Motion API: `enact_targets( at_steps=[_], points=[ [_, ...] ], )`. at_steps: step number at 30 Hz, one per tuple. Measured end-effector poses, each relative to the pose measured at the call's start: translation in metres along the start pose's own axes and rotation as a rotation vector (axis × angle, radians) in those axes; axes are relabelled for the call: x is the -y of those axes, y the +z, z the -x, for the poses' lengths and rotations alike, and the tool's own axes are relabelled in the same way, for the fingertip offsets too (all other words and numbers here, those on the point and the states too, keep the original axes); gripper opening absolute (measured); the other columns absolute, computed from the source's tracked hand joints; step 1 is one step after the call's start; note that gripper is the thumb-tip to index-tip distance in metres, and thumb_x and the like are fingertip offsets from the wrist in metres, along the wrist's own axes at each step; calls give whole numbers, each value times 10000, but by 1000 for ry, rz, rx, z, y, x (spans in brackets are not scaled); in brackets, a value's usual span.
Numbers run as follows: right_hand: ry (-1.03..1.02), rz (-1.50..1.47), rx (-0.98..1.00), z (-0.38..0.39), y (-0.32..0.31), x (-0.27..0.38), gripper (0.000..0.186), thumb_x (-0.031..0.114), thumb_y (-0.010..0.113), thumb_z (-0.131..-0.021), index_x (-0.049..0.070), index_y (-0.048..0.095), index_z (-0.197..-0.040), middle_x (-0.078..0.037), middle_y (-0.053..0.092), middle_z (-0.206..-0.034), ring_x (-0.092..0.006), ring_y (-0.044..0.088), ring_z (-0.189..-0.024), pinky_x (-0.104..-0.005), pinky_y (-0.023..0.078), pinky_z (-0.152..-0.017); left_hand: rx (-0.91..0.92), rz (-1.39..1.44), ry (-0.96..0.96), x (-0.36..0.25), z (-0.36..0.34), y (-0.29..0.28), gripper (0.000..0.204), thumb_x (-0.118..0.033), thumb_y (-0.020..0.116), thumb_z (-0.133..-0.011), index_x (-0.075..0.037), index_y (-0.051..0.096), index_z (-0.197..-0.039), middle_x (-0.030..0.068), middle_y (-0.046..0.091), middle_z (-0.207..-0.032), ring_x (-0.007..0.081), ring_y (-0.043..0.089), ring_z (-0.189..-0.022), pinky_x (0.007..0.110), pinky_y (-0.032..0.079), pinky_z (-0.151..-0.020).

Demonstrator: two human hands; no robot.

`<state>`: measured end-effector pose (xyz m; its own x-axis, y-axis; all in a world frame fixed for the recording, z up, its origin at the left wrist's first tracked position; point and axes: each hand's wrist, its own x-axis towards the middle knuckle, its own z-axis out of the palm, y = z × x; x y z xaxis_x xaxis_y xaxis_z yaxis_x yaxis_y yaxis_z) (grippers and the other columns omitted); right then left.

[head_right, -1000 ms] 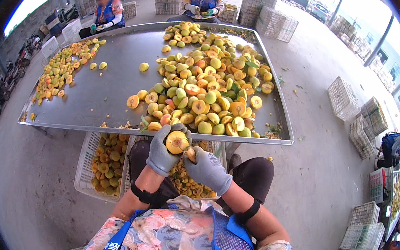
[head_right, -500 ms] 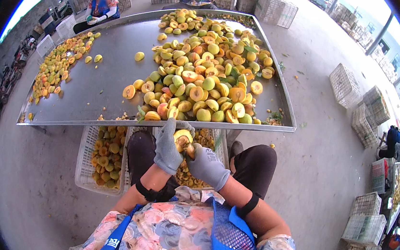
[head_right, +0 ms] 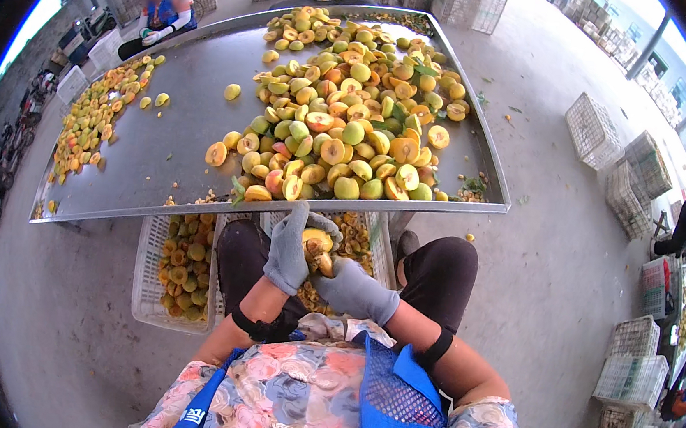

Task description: Pitting and sorting halved peaches at a metal processing table.

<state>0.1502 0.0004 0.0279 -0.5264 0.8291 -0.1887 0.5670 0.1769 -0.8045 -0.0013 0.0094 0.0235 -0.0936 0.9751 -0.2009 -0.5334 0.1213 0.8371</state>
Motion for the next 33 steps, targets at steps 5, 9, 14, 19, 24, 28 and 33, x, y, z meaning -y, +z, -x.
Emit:
enact_targets(
  at_steps=[5,9,14,19,24,28,33],
  points=[
    [5,-45,222,-12,17,-41,309,292,678,-851,-13,647,-886,-59,620,-673,-163,591,-593,-335,479,-554,73,-24,61,4,-4,2,549,-449,430,-1017,-25,629,-731,134,659,-742,257,657,-676,372,545,-644],
    [189,-626,483,0,-10,10,175,220,617,-932,51,637,-894,30,496,-604,-98,479,-463,-244,372,-405,213,205,23,-3,1,-3,558,-454,409,-1022,-69,576,-654,110,599,-680,291,605,-637,415,518,-614],
    [400,-993,728,0,-25,5,172,238,630,-928,72,619,-883,42,466,-565,-58,429,-414,-222,314,-358,272,411,-89,3,-5,6,549,-454,410,-1017,-104,540,-615,92,551,-646,310,586,-642,433,516,-626],
    [400,-1209,905,4,-26,-19,146,213,570,-969,101,539,-880,61,415,-526,-22,351,-350,-188,257,-303,295,489,-228,20,-8,7,551,-447,409,-1020,-105,532,-606,84,538,-639,315,583,-651,451,513,-644],
    [410,-1161,971,2,-46,-28,212,252,614,-941,99,544,-813,56,427,-533,-35,368,-359,-194,263,-315,126,-77,-89,1,-11,8,561,-374,367,-1050,-50,606,-660,98,658,-750,245,638,-726,366,523,-753],
    [481,-959,764,0,-53,-45,243,248,639,-916,11,617,-962,28,462,-561,-50,385,-380,-208,277,-323,-42,-416,224,-44,-5,-28,525,-306,374,-1054,-2,694,-769,76,703,-805,143,644,-754,286,506,-767],
    [516,-838,553,-4,-55,-49,271,291,649,-913,22,651,-950,21,487,-591,-69,415,-420,-219,293,-371,-658,-751,473,-97,3,-144,277,-211,535,-970,-1,714,-959,104,710,-938,198,655,-882,341,496,-840]
  ],
)
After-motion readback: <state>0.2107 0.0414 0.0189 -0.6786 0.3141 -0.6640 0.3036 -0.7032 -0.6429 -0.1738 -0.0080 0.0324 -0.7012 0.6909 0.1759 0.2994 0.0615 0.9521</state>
